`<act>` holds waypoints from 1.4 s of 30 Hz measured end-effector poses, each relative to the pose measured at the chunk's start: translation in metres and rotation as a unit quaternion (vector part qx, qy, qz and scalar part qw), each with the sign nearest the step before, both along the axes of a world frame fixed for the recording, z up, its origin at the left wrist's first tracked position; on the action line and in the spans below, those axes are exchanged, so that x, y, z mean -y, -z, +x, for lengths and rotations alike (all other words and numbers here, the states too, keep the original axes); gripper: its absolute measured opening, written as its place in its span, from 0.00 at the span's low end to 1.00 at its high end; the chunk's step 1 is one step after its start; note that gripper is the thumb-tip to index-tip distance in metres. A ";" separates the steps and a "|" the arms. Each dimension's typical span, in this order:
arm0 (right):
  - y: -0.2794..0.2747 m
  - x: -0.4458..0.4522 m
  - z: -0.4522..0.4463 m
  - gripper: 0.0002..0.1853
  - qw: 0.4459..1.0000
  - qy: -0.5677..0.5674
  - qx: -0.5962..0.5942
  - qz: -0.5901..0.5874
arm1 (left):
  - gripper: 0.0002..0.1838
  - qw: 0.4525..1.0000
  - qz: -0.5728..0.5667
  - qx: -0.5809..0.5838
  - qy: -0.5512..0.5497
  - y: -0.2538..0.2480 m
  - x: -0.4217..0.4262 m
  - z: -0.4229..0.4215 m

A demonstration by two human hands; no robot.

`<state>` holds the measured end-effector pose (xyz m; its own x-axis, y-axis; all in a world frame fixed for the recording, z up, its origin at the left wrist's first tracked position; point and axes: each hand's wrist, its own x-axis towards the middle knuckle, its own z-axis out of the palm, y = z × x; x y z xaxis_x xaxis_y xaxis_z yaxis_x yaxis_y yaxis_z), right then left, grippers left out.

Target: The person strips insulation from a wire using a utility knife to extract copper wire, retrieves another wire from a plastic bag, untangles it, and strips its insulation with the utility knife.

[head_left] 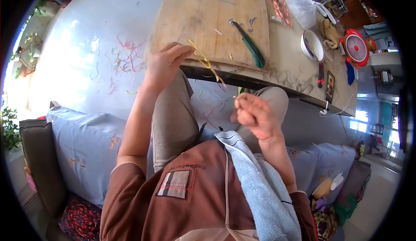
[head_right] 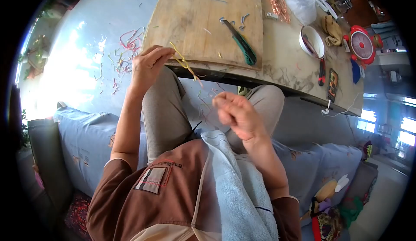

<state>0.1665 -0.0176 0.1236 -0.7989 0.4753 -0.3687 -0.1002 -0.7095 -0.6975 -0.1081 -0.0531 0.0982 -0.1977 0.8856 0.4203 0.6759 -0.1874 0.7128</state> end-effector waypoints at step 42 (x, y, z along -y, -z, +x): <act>0.008 -0.033 -0.056 0.09 0.944 0.114 0.090 0.297 | 0.14 0.814 -0.158 0.547 0.116 0.012 0.024 0.117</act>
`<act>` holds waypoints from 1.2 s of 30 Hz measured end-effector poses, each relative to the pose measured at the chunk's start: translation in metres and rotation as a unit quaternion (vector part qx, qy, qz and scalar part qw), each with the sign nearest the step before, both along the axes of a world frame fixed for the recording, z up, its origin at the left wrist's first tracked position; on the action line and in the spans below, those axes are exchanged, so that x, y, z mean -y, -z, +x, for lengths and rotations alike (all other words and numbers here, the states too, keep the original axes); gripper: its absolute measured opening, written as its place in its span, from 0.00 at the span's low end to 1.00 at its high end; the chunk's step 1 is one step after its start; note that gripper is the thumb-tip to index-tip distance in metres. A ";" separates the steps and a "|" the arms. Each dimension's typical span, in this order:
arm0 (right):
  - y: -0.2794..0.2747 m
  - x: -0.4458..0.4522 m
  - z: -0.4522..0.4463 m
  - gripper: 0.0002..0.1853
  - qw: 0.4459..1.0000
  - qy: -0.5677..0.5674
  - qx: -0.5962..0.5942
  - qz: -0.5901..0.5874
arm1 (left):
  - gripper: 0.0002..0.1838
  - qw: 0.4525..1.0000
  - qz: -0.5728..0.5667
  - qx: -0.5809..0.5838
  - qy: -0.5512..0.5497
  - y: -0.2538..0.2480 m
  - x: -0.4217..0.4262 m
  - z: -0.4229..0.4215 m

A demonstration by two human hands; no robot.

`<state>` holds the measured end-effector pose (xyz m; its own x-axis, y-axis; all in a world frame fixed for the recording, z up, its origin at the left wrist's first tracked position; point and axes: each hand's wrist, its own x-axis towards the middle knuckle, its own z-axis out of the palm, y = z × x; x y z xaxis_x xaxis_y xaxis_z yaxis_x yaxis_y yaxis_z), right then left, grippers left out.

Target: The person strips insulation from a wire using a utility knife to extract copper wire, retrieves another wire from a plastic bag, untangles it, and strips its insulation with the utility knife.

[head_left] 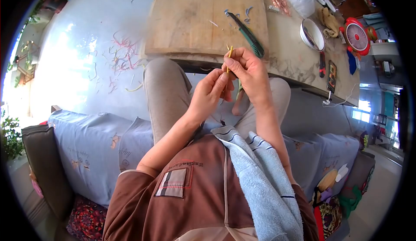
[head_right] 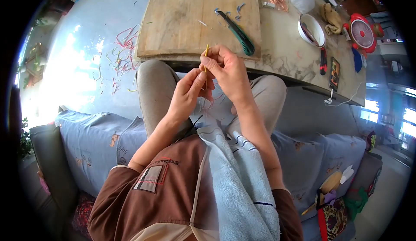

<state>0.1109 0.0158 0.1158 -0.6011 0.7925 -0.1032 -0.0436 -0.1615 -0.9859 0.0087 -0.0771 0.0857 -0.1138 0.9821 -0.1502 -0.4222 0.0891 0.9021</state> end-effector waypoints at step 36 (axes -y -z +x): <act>0.012 0.010 0.008 0.09 0.988 0.086 -0.118 -0.049 | 0.14 0.996 -0.047 -0.035 0.061 -0.022 0.002 -0.014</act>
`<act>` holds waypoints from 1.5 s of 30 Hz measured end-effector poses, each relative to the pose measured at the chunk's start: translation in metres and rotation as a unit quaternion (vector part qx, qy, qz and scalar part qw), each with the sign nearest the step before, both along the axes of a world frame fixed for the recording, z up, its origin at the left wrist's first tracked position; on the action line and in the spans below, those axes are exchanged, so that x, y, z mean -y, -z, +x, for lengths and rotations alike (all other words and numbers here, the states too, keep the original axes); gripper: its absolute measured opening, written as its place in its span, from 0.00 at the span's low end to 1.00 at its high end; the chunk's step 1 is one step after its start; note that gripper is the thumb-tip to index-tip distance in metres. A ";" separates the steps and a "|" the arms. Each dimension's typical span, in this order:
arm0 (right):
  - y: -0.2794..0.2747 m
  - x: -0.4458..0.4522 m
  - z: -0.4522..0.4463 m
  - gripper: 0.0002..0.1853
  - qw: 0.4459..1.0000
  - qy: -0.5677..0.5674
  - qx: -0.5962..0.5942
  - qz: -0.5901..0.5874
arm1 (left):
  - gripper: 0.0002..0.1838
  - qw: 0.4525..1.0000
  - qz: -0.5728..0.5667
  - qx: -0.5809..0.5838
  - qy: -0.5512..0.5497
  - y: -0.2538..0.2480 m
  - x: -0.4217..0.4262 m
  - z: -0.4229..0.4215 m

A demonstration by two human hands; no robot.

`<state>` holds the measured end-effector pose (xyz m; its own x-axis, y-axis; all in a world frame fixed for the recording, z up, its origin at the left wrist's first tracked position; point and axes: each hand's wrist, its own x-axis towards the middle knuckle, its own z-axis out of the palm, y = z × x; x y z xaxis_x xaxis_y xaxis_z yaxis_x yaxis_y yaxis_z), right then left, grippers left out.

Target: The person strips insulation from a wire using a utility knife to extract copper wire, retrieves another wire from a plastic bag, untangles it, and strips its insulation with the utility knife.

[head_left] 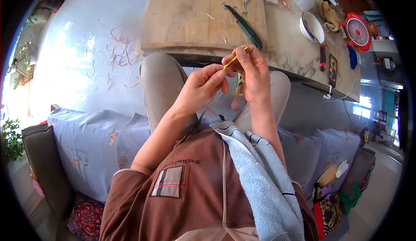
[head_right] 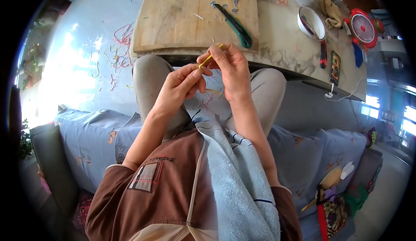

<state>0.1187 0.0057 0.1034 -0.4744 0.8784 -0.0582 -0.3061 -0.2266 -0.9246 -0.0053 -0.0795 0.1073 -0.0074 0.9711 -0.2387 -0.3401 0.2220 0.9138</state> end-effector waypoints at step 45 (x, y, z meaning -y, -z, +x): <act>-0.001 0.002 0.013 0.12 0.991 0.008 0.123 0.057 | 0.10 0.851 0.195 -0.461 -0.157 0.021 -0.001 0.010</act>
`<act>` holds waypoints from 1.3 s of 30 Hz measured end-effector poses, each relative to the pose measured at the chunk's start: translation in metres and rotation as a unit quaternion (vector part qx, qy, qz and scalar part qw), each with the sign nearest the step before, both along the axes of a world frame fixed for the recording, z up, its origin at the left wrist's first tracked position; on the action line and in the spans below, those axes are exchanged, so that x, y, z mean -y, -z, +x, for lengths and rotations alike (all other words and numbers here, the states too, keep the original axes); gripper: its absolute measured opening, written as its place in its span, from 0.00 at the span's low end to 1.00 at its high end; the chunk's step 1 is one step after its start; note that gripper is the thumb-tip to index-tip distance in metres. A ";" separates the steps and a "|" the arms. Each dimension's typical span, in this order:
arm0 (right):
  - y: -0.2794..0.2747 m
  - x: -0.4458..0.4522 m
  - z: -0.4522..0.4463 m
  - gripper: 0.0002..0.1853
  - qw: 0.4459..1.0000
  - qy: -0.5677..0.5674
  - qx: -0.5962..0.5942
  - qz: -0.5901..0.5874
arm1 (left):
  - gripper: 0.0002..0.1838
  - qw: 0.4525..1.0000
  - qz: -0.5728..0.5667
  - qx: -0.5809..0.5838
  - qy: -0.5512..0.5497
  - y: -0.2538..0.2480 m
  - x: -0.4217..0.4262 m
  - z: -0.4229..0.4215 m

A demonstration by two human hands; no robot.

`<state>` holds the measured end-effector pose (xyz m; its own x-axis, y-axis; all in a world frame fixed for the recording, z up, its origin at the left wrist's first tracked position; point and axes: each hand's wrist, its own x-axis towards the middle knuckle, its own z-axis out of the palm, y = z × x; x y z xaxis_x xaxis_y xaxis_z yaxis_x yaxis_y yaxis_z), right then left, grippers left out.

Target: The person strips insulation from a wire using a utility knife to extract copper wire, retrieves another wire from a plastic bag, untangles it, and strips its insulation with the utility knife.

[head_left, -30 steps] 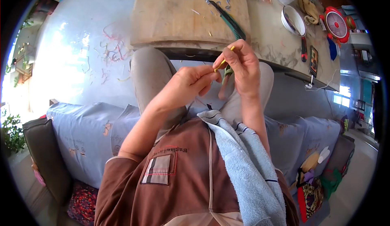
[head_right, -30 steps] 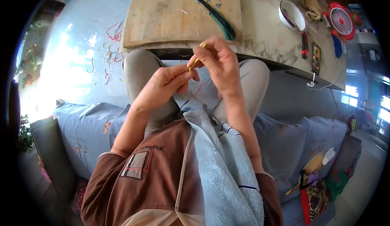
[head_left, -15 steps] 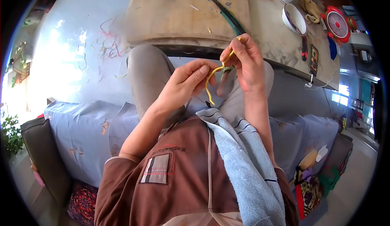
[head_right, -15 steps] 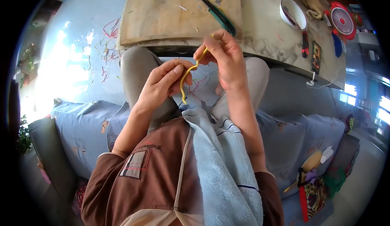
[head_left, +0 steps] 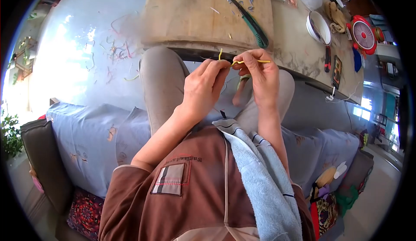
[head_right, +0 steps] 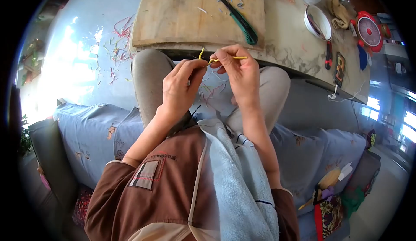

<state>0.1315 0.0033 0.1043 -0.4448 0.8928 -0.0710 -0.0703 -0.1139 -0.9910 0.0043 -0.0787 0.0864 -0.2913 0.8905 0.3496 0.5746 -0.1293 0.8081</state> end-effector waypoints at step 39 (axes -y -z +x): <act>0.042 -0.055 0.000 0.22 0.967 -0.185 0.153 -0.080 | 0.13 0.810 -0.235 0.530 0.088 0.036 -0.010 -0.010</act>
